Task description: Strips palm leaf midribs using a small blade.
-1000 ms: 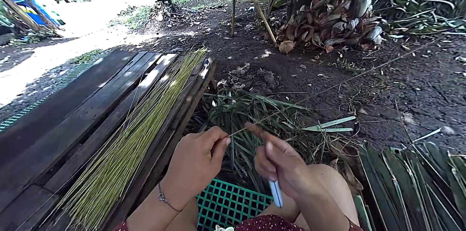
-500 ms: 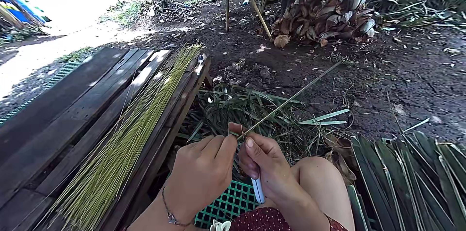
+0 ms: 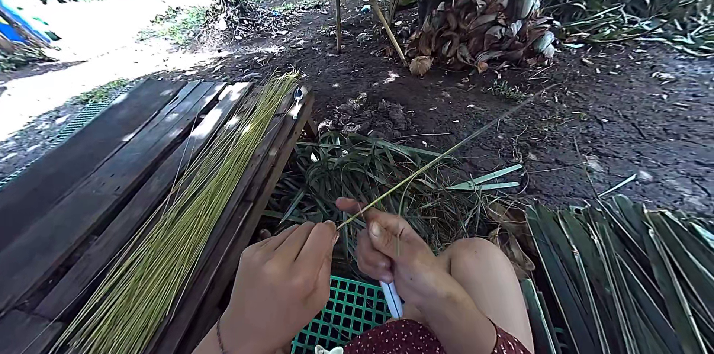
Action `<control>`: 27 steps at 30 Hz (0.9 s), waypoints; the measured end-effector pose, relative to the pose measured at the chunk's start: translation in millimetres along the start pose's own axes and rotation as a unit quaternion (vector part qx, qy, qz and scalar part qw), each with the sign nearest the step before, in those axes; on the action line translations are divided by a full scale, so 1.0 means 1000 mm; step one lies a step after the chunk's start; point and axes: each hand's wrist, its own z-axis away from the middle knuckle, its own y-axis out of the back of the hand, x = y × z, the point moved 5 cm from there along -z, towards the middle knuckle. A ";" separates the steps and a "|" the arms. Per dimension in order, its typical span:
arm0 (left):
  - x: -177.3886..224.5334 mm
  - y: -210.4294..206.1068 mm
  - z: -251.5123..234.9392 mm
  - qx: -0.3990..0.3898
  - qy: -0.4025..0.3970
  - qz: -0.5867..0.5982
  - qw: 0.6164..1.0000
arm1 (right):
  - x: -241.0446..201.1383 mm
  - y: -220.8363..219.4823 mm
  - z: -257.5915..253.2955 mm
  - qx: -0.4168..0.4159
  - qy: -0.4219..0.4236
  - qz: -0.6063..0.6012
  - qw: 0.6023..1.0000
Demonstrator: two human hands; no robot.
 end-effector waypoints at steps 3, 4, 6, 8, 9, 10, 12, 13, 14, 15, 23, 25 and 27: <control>-0.005 0.005 0.006 -0.008 0.014 0.017 1.000 | -0.013 0.024 -0.004 0.067 0.047 0.030 0.996; -0.008 0.008 0.009 -0.010 0.020 0.022 1.000 | -0.023 0.039 -0.005 0.120 0.067 0.042 0.990; -0.012 0.014 0.013 -0.015 0.029 0.027 0.999 | -0.047 0.077 -0.007 0.226 0.105 0.059 0.967; -0.013 0.015 0.015 -0.018 0.028 0.023 0.999 | -0.063 0.102 -0.008 0.303 0.132 0.059 0.942; -0.014 0.013 0.015 -0.019 0.026 0.019 0.999 | -0.065 0.104 -0.008 0.316 0.133 0.051 0.938; -0.015 0.012 0.015 -0.018 0.024 0.015 0.999 | -0.062 0.099 -0.007 0.310 0.122 0.043 0.942; -0.015 0.009 0.014 -0.020 0.022 0.012 0.999 | -0.046 0.077 -0.004 0.219 0.073 0.034 0.972; -0.015 0.008 0.013 -0.023 0.021 0.015 0.999 | -0.035 0.062 -0.003 0.152 0.044 0.016 0.987; -0.014 0.008 0.013 -0.026 0.022 0.020 0.999 | -0.024 0.048 -0.002 0.093 0.016 -0.006 0.995; -0.015 0.009 0.013 -0.033 0.028 0.029 0.999 | -0.015 0.038 -0.001 0.051 -0.003 -0.027 0.998; -0.044 0.037 0.045 -0.153 0.113 0.106 0.976 | -0.069 0.116 -0.008 0.262 0.108 0.072 0.956; -0.051 0.037 0.051 -0.195 0.134 0.072 0.969 | -0.075 0.122 -0.009 0.305 0.120 0.076 0.942; -0.054 0.033 0.049 -0.223 0.162 0.034 0.961 | -0.069 0.113 -0.009 0.307 0.129 0.088 0.939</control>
